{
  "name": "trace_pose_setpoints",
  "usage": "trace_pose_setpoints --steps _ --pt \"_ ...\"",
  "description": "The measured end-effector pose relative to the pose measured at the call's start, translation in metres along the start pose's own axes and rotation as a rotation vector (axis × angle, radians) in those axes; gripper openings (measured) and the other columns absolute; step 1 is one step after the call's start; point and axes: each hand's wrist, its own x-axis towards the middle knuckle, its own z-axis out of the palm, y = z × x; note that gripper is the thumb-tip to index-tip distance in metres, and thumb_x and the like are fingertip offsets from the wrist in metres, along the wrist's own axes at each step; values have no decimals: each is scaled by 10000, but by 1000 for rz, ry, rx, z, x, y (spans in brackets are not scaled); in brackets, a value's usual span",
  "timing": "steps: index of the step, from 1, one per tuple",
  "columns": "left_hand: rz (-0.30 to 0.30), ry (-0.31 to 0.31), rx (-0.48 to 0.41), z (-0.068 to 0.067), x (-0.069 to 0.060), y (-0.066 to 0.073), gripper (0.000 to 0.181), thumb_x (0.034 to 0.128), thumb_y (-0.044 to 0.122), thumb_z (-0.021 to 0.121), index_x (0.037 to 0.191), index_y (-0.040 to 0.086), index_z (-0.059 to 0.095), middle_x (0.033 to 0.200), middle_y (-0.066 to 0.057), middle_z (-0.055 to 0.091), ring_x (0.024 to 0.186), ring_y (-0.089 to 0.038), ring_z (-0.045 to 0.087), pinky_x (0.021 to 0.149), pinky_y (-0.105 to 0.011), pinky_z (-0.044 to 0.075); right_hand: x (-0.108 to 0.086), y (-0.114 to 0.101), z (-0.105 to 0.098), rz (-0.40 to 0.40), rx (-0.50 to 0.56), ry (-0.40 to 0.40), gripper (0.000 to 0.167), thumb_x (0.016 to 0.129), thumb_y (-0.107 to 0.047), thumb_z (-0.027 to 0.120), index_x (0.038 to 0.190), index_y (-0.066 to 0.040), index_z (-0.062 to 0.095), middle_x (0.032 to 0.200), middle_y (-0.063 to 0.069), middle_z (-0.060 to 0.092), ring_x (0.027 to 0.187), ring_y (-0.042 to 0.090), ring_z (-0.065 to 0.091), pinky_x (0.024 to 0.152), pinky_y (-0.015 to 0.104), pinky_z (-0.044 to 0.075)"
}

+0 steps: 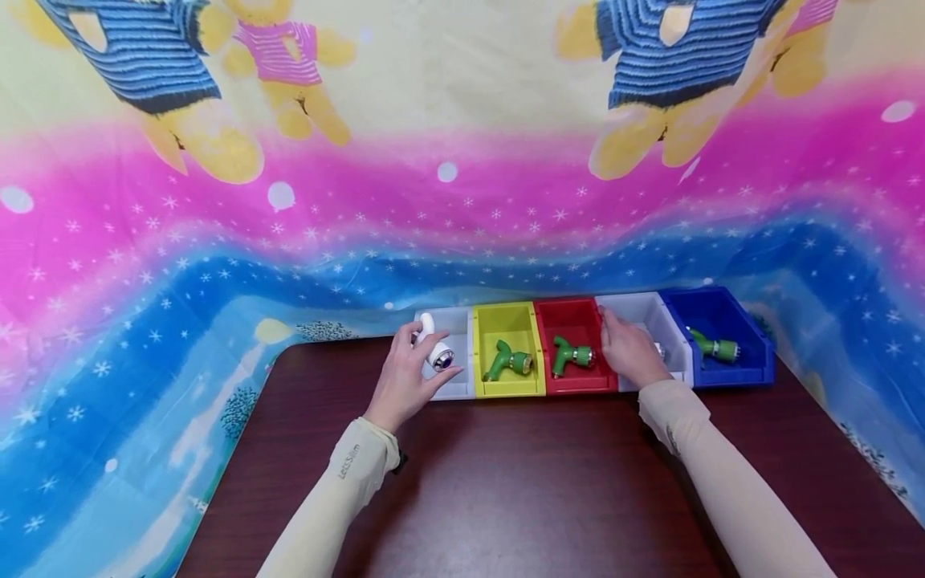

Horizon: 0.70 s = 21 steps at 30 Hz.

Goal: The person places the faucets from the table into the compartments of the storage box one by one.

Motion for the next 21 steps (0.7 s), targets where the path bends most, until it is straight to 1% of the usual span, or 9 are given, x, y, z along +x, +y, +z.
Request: trace_pose_setpoints --steps 3,6,12,14,16,19,21 --pt "-24 -27 10 6 4 2 654 870 446 831 1430 174 632 1366 -180 484 1198 -312 515 946 -477 569 -1 1 0 -5 -2 9 505 1114 -267 294 1572 -60 341 1346 289 617 1146 523 623 1032 662 477" --pt "-47 -58 16 12 9 3 696 894 461 802 1481 154 588 1391 -194 470 1213 -322 515 968 -485 564 -1 1 0 -8 -3 15 506 1115 -266 291 1574 -60 340 1342 288 621 1136 525 628 1024 660 483" --pt "-71 -103 14 25 18 -1 682 919 431 785 1472 89 580 1378 -223 478 1165 -331 518 949 -483 558 -2 -1 0 1 0 11 509 1116 -271 303 1583 -71 332 1400 278 593 1168 517 618 1039 660 475" --pt "-81 -116 19 28 22 -3 655 920 368 798 1468 83 581 1376 -232 476 1162 -337 523 952 -480 556 -2 -1 0 -3 1 12 510 1116 -270 304 1583 -66 333 1400 281 593 1170 521 615 1041 661 473" --pt "-85 -127 25 30 25 -6 615 922 256 796 1470 79 579 1380 -247 472 1172 -350 530 960 -483 554 -2 0 0 -9 0 18 510 1116 -264 304 1584 -64 334 1393 282 597 1161 522 619 1034 660 477" --pt "-83 -130 43 33 29 -9 575 913 54 738 1468 77 584 1373 -269 481 1185 -373 548 968 -486 556 -2 -1 0 -20 -3 26 506 1117 -260 296 1580 -61 340 1358 286 612 1130 522 631 1015 660 488" --pt "-81 -131 56 34 32 -11 576 911 -36 686 1467 75 588 1361 -275 494 1182 -378 560 968 -482 558 -1 -1 0 -17 -2 27 505 1117 -259 301 1582 -67 337 1380 282 602 1138 518 629 1017 658 488"
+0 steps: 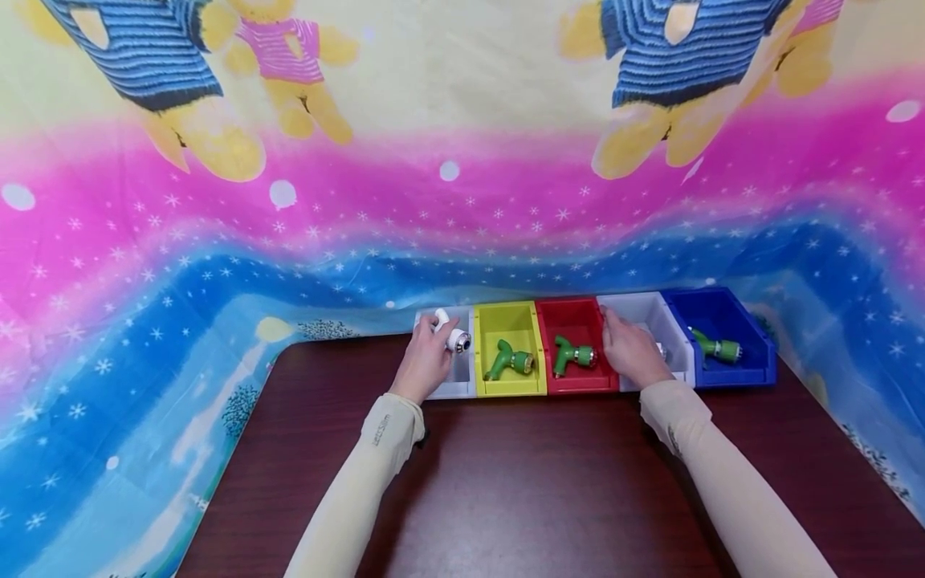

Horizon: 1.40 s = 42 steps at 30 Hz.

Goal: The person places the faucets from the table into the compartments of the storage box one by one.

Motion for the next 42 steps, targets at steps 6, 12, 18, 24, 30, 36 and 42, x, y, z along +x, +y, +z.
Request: trace_pose_setpoints --steps 6,12,18,24,30,36,42 --pt "-31 -41 71 6 9 -3 610 917 -122 621 1486 96 578 1328 -268 518 1134 -357 580 944 -459 563 1 -1 0 19 10 -22 516 1117 -266 304 1596 -73 315 1446 280 556 1197 523 599 1055 665 460" --pt "-42 -56 142 13 13 -7 689 854 -162 662 1482 112 586 1296 -272 533 1056 -342 607 820 -431 593 2 -1 0 -2 11 3 514 1118 -265 287 1591 -66 329 1403 284 587 1155 530 617 1036 664 472" --pt "-87 -49 192 15 12 -10 716 827 -107 746 1481 141 594 1289 -264 538 1018 -338 620 721 -421 601 2 -2 0 7 14 -7 515 1114 -258 289 1591 -67 323 1425 290 571 1178 532 605 1051 665 460" --pt "-100 -38 227 17 9 -15 639 860 -76 743 1449 143 629 1267 -260 559 966 -332 636 725 -432 602 1 -1 0 8 7 -3 527 1114 -261 288 1605 -72 312 1433 294 566 1182 533 602 1049 667 461" --pt "-73 -12 261 19 6 -18 543 906 -55 712 1409 146 667 1176 -243 604 803 -289 624 673 -418 591 1 -1 0 -5 8 8 517 1113 -254 285 1594 -70 332 1385 283 603 1170 523 613 1037 659 472" --pt "-53 -12 286 18 6 -18 528 893 -34 742 1388 141 684 1113 -236 624 728 -279 620 646 -416 588 0 0 1 -3 16 5 509 1115 -257 292 1588 -75 338 1398 272 600 1185 513 610 1043 654 471" --pt "-44 -27 308 19 6 -18 506 906 1 754 1380 166 693 1140 -265 621 602 -243 570 567 -387 571 -1 2 0 0 20 -1 501 1114 -256 309 1580 -73 339 1288 263 651 1140 505 632 1021 658 486"
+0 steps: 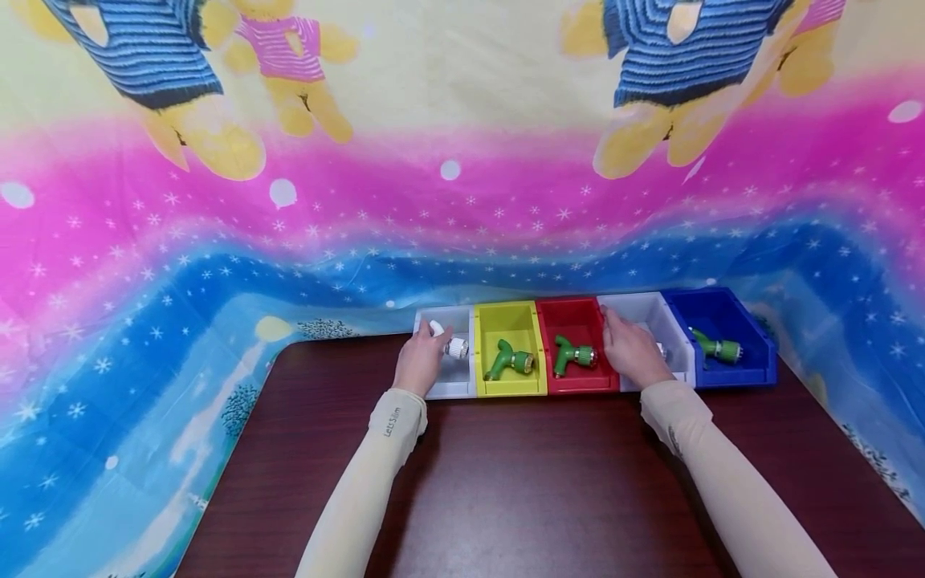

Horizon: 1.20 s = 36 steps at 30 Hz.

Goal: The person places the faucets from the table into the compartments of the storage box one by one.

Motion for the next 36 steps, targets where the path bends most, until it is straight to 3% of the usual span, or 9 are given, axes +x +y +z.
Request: trace_pose_setpoints --steps 5,9,19,25,32,36 --pt "14 -13 36 1 -1 -1 502 921 36 755 1396 178 681 1183 -304 615 545 -221 523 527 -381 556 -1 -1 0 -3 -1 -4 499 1115 -258 306 1576 -71 342 1112 235 686 1065 488 659 974 651 510" --pt "22 -22 72 5 -2 -2 500 936 44 740 1411 181 669 1145 -293 624 561 -246 555 527 -400 559 0 -2 -1 -3 -7 -3 495 1116 -262 297 1566 -65 350 1066 224 688 1048 482 664 966 648 514" --pt "33 -81 166 11 -5 0 522 977 -53 623 1444 178 637 1174 -284 629 648 -255 607 586 -402 600 0 -3 -3 7 -13 -19 499 1115 -252 296 1574 -61 339 1212 271 666 1122 508 633 1010 657 489" --pt "84 -85 248 16 -5 2 506 977 -49 612 1431 172 645 1211 -287 632 639 -234 602 550 -374 590 -2 0 -3 39 -6 -46 542 1117 -259 308 1623 -69 270 1463 280 543 1237 524 572 1077 671 436" --pt "107 -37 291 22 -8 -1 454 965 -35 631 1375 154 677 1134 -262 645 635 -247 620 557 -371 595 1 -1 -1 28 7 -47 527 1121 -284 290 1607 -81 300 1368 288 601 1193 525 596 1057 671 452" --pt "102 -60 295 22 -8 -1 453 973 -33 616 1383 152 670 1161 -275 646 654 -252 639 569 -374 599 1 -3 -2 40 8 -56 531 1122 -296 283 1610 -88 293 1380 280 597 1213 519 589 1073 670 440"
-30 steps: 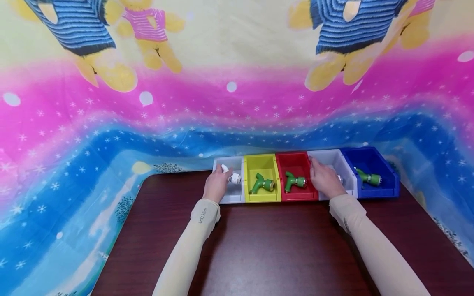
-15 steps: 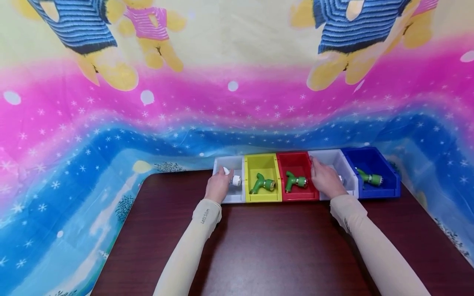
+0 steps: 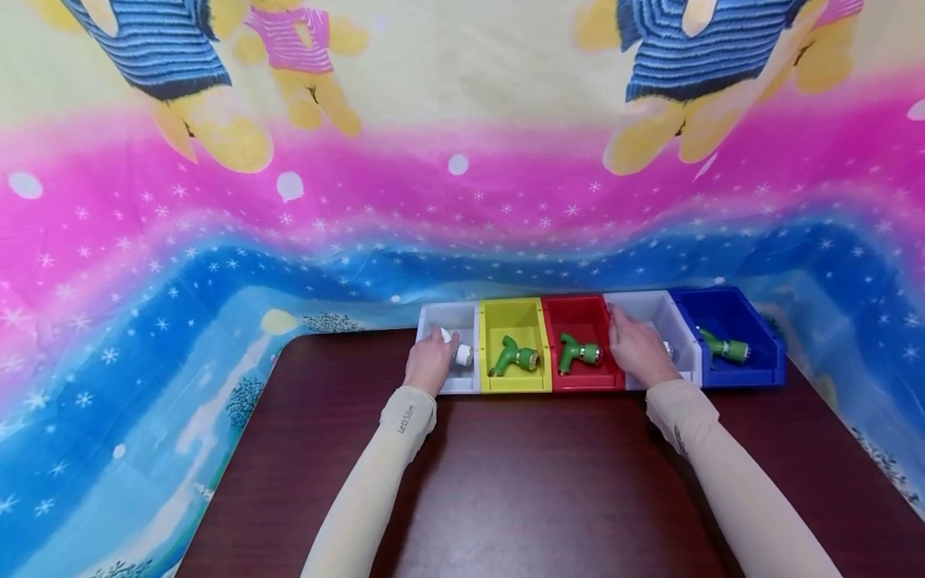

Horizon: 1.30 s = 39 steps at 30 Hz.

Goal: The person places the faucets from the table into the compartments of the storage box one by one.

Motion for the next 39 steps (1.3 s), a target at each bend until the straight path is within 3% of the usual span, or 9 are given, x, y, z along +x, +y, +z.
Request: trace_pose_setpoints --steps 8,18,28,39 --pt "-16 -70 33 -2 2 3 447 1017 12 581 1425 183 650 1147 -238 653 635 -224 616 577 -354 590 1 0 0 -17 -7 6 530 1125 -287 259 1610 -75 293 1427 296 564 1219 533 581 1068 674 441" --pt "-12 -137 65 -2 4 4 469 1026 24 575 1458 200 619 1233 -226 657 734 -220 660 658 -344 596 2 1 -1 2 -5 -12 558 1122 -319 237 1633 -95 256 1495 303 508 1262 550 545 1089 683 415" --pt "3 -148 98 5 6 3 447 1034 47 562 1456 187 611 1233 -211 668 769 -247 669 677 -359 600 3 1 1 10 -8 -18 560 1121 -307 258 1638 -92 244 1538 289 471 1298 544 523 1105 679 402" --pt "27 -158 143 4 6 2 437 1041 68 554 1462 170 606 1210 -187 688 725 -227 648 679 -349 590 1 1 0 -23 -5 9 541 1123 -289 254 1616 -68 286 1473 313 523 1227 554 566 1074 679 430"
